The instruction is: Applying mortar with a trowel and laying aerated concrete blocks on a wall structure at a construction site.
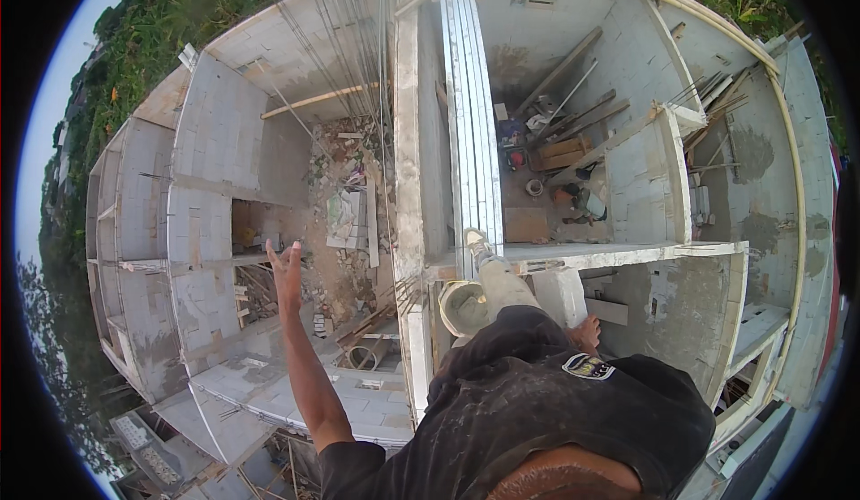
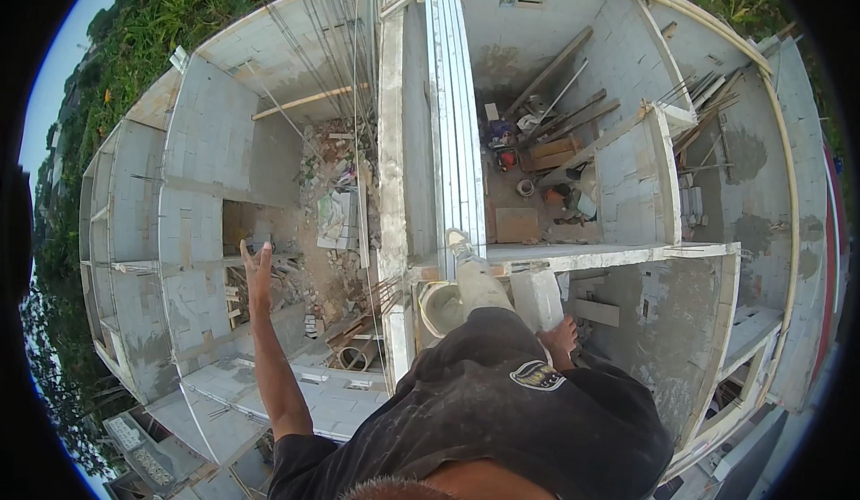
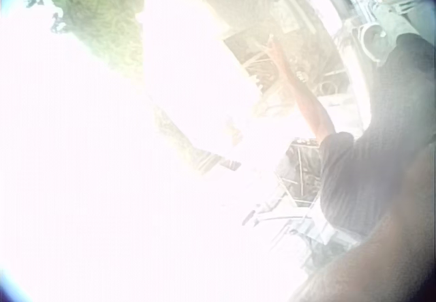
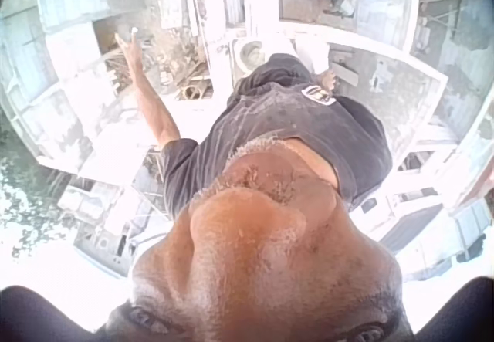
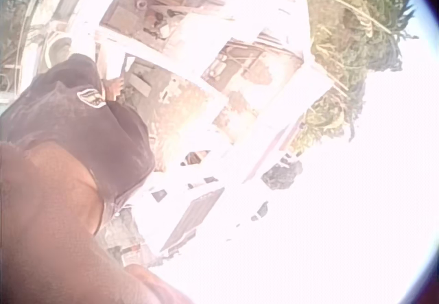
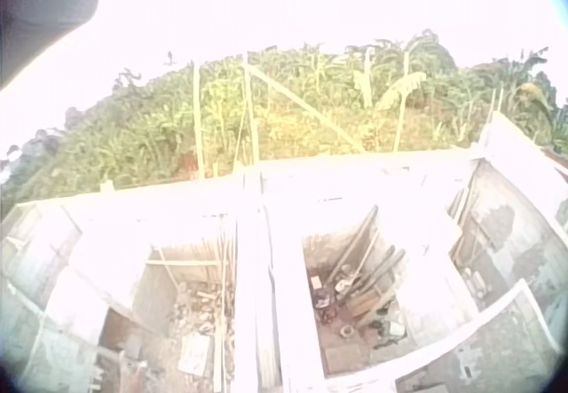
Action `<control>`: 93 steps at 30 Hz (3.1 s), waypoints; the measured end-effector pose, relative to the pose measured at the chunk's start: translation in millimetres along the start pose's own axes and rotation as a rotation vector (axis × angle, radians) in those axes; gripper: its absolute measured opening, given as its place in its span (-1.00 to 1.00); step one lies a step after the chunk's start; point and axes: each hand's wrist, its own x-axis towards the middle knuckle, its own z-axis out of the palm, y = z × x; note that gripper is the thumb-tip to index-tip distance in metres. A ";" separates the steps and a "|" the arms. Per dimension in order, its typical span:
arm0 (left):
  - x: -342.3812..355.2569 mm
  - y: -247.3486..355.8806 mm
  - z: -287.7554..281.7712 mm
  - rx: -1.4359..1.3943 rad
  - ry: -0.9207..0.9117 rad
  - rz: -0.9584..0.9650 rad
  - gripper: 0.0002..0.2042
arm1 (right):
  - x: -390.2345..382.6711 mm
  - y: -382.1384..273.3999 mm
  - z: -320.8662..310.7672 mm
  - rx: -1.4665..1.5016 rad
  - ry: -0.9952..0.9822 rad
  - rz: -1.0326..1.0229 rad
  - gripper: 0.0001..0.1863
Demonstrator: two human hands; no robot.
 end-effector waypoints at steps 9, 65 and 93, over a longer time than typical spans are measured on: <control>91.4 61.5 58.1 0.091 0.004 0.156 -0.09 | 51.1 -117.3 -101.4 0.026 0.098 -0.188 -0.04; -116.8 178.4 510.1 -0.886 1.670 -1.351 -0.09 | 126.7 -884.8 -244.7 -1.162 0.170 -1.803 -0.14; -0.3 125.3 618.2 -1.316 1.816 -1.245 -0.13 | 27.0 -738.1 190.3 -1.486 0.013 -2.578 -0.15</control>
